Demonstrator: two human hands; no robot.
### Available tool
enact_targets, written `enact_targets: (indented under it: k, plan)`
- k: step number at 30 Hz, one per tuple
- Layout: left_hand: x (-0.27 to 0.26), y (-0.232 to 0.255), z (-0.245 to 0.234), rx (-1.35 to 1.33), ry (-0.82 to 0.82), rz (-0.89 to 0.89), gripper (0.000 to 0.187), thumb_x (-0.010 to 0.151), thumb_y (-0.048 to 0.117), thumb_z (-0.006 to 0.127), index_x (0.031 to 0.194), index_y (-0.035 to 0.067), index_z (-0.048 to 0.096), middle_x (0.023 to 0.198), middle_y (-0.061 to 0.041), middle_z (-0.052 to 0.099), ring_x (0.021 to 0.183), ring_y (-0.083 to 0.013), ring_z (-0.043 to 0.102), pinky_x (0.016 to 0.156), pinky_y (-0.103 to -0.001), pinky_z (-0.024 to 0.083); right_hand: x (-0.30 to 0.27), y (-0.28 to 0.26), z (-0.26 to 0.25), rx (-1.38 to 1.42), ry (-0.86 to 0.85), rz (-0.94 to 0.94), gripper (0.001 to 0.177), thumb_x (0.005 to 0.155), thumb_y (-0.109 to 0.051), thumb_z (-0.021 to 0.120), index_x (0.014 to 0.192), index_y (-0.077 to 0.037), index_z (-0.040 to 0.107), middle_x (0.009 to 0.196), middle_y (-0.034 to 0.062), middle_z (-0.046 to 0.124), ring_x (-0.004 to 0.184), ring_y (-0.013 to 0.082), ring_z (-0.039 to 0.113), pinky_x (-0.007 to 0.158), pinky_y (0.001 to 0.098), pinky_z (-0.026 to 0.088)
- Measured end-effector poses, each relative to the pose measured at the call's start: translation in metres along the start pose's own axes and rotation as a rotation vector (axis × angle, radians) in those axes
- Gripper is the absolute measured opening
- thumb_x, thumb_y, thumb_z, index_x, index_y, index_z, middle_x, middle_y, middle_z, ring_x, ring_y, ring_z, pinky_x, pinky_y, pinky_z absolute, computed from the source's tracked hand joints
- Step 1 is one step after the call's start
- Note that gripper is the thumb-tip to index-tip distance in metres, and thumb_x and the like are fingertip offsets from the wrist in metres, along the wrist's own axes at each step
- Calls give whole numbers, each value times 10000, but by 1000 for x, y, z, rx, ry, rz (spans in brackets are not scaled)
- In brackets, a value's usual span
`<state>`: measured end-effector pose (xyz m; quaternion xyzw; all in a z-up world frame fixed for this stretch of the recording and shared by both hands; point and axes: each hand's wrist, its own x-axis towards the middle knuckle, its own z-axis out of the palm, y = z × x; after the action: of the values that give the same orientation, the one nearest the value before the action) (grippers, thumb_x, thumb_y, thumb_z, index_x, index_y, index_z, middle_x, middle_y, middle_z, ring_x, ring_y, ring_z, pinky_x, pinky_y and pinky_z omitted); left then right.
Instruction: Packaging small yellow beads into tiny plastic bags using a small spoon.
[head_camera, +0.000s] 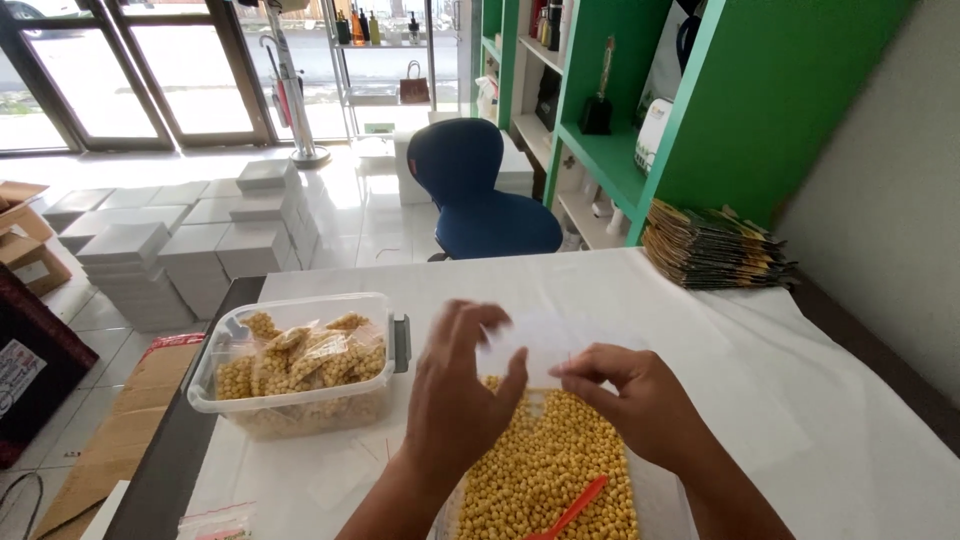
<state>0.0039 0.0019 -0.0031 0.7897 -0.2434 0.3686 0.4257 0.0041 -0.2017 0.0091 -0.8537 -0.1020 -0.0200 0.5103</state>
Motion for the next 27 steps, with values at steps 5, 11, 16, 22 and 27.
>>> enact_targets:
  k: [5, 11, 16, 22, 27]
  plan:
    - [4, 11, -4, -125, -412, -227, 156, 896, 140, 726, 773, 148, 629, 663, 15, 663, 548, -101, 557, 511, -266, 491, -2, 5, 1, 61, -68, -24, 152, 877, -198, 790, 804, -69, 761, 707, 25, 671, 690, 140, 570, 661, 320, 495]
    - [6, 9, -1, -113, -609, -325, 232, 930, 263, 717, 744, 149, 640, 722, 9, 675, 617, -134, 549, 566, -316, 458, -3, -2, 2, -61, -113, 99, 221, 899, -292, 731, 847, -89, 802, 742, 21, 748, 732, 134, 656, 704, 313, 531]
    - [7, 11, -3, -100, -655, -382, 338, 957, 342, 722, 703, 155, 601, 697, 15, 636, 617, -133, 507, 576, -323, 427, -3, 5, 3, -49, -148, 76, 265, 904, -342, 756, 840, -85, 754, 724, 16, 649, 702, 134, 555, 667, 311, 467]
    - [8, 12, -1, -81, -661, -403, 320, 979, 324, 676, 720, 152, 601, 693, 16, 635, 613, -135, 503, 575, -326, 420, -4, 1, 4, -78, -128, 82, 178, 909, -232, 747, 811, -92, 797, 701, 9, 701, 682, 122, 607, 665, 301, 503]
    - [7, 12, -3, -76, -665, -369, 268, 959, 275, 635, 733, 136, 595, 691, -3, 643, 598, -147, 510, 558, -345, 395, -2, 3, 4, -40, -90, 46, 117, 834, -177, 831, 780, -75, 814, 700, 32, 769, 669, 120, 656, 644, 297, 547]
